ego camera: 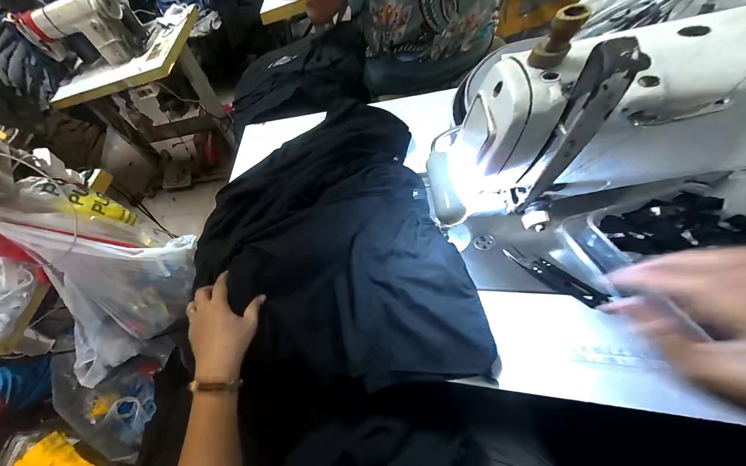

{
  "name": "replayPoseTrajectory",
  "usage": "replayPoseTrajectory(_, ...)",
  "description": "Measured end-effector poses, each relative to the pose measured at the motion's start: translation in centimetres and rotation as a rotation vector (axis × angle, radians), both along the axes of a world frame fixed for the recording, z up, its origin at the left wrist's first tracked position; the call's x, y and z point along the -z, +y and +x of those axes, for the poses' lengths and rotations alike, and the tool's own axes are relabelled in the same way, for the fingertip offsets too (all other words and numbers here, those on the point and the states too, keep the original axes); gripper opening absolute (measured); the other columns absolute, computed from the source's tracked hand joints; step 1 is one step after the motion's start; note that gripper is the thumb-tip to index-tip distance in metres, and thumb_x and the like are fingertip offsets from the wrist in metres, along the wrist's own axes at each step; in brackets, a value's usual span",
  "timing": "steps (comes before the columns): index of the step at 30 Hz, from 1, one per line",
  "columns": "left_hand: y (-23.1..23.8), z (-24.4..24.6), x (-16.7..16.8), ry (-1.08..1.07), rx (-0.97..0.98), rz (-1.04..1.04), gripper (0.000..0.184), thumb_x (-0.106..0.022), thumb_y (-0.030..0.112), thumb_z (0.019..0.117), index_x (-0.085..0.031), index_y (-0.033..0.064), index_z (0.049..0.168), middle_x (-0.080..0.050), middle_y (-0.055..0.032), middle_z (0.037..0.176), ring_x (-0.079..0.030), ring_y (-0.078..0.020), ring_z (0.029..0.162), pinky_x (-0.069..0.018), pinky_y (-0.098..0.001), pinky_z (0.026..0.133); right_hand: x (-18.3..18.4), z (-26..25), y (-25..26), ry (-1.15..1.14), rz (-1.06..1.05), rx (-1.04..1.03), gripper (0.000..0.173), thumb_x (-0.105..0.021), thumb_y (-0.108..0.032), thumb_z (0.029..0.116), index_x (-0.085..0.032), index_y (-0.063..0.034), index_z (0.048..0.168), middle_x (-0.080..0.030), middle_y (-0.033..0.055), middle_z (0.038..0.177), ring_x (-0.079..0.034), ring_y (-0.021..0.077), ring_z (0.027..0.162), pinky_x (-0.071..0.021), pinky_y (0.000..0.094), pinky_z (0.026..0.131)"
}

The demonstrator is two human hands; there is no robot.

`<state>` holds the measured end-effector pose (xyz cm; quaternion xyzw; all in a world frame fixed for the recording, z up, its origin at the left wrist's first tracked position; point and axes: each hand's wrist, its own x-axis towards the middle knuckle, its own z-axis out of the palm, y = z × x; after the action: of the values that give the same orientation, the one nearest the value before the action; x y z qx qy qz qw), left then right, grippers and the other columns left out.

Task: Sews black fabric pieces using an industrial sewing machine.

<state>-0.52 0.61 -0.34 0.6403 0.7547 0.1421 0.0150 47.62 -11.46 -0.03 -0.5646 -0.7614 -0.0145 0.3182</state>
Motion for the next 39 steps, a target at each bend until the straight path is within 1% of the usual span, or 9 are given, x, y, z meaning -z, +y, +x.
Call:
replayPoseTrajectory(2,1.4,0.8,-1.2,-0.054,0.042,-0.019,0.046,-0.071,0.031,0.0966,-0.065,0.0024,0.132,-0.064,-0.0299,0.123,-0.062,-0.0493,0.114,-0.0492,-0.0673,0.095,2.4,-8.5,2.4,-0.14,-0.033,-0.221,0.045,-0.051,-0.041,0.0999,-0.075,-0.0061,0.116,-0.07,0.0181,0.123,-0.068,0.0374,0.109,-0.0529,0.0556,0.093)
replayPoseTrajectory(5,4.1,3.1,-6.1,-0.093,0.095,0.064,0.035,-0.062,0.015,0.1008,-0.064,-0.0016,0.132,-0.06,-0.0339,0.129,-0.059,-0.051,0.12,-0.0464,-0.0649,0.101,4.3,-15.7,6.6,-0.116,-0.067,-0.301,0.041,-0.056,-0.033,0.1004,-0.071,-0.0025,0.124,-0.068,0.0232,0.123,-0.066,0.0451,0.105,-0.0539,0.0594,0.085)
replayPoseTrajectory(8,7.9,3.7,-8.4,-0.067,0.167,0.269,0.042,-0.059,0.009,0.0987,-0.059,0.0014,0.14,-0.055,-0.0332,0.136,-0.055,-0.0507,0.125,-0.046,-0.06,0.104,3.6,-19.4,10.7,-0.017,-0.189,-0.249,0.041,-0.061,-0.028,0.1003,-0.067,-0.0006,0.13,-0.064,0.0264,0.131,-0.06,0.0503,0.116,-0.0486,0.0658,0.092)
replayPoseTrajectory(12,7.4,4.3,-8.6,-0.067,0.319,0.101,0.07,-0.065,0.023,0.0987,-0.035,0.0041,0.159,-0.029,-0.0309,0.162,-0.031,-0.054,0.147,-0.0289,-0.0706,0.113,2.6,-20.2,11.6,0.105,-0.298,-0.288,0.045,-0.062,-0.027,0.1004,-0.062,-0.0042,0.139,-0.053,0.0247,0.148,-0.05,0.0478,0.135,-0.0379,0.0676,0.107)
replayPoseTrajectory(15,-0.3,3.9,-8.2,-0.163,0.517,0.04,0.033,-0.063,0.028,0.102,-0.067,0.0035,0.124,-0.067,-0.0192,0.122,-0.067,-0.0328,0.107,-0.0557,-0.0523,0.09,0.1,-17.9,6.1,0.204,-0.294,-0.326,0.038,-0.061,-0.03,0.1003,-0.067,-0.0093,0.132,-0.064,0.0126,0.136,-0.064,0.0277,0.124,-0.0531,0.0511,0.102)
replayPoseTrajectory(17,-5.1,2.0,-5.4,-0.322,0.77,-0.249,0.024,-0.061,0.029,0.1019,-0.076,0.0107,0.1,-0.073,-0.0038,0.091,-0.07,-0.0134,0.079,-0.0612,-0.0366,0.071,0.2,-15.9,1.1,0.235,-0.463,-0.356,0.026,-0.06,-0.038,0.0987,-0.074,-0.0188,0.106,-0.072,-0.0054,0.095,-0.07,0.0066,0.085,-0.0615,0.0331,0.075)
replayPoseTrajectory(21,-8.6,3.7,3.6,-0.211,0.703,-0.82,0.052,-0.043,0.049,0.1076,-0.063,0.012,0.139,-0.064,-0.0107,0.137,-0.059,-0.0262,0.13,-0.0446,-0.053,0.112,4.6,-15.5,-2.9,0.023,-1.152,-0.094,0.046,-0.047,-0.038,0.1083,-0.069,0.0026,0.113,-0.071,0.0246,0.101,-0.069,0.0418,0.101,-0.0524,0.0603,0.092)
replayPoseTrajectory(30,-5.0,11.5,8.6,-0.049,0.927,-0.744,0.04,-0.055,0.029,0.105,-0.064,0.0032,0.134,-0.063,-0.023,0.137,-0.056,-0.0378,0.132,-0.0403,-0.0582,0.112,10.2,-17.0,-4.2,0.437,-0.913,0.293,0.031,-0.07,-0.025,0.0975,-0.072,-0.0025,0.119,-0.07,0.0219,0.118,-0.065,0.036,0.118,-0.0475,0.0589,0.104)
replayPoseTrajectory(39,-5.0,10.3,8.8,-0.097,0.892,-0.783,0.037,-0.06,0.029,0.1014,-0.068,0.0039,0.127,-0.068,-0.0212,0.126,-0.063,-0.0366,0.123,-0.0456,-0.0601,0.106,9.8,-20.0,-6.2,0.2,-0.239,-0.105,0.026,-0.051,-0.024,0.1002,-0.071,-0.0083,0.096,-0.072,0.0059,0.092,-0.069,0.0251,0.093,-0.0563,0.0454,0.087)
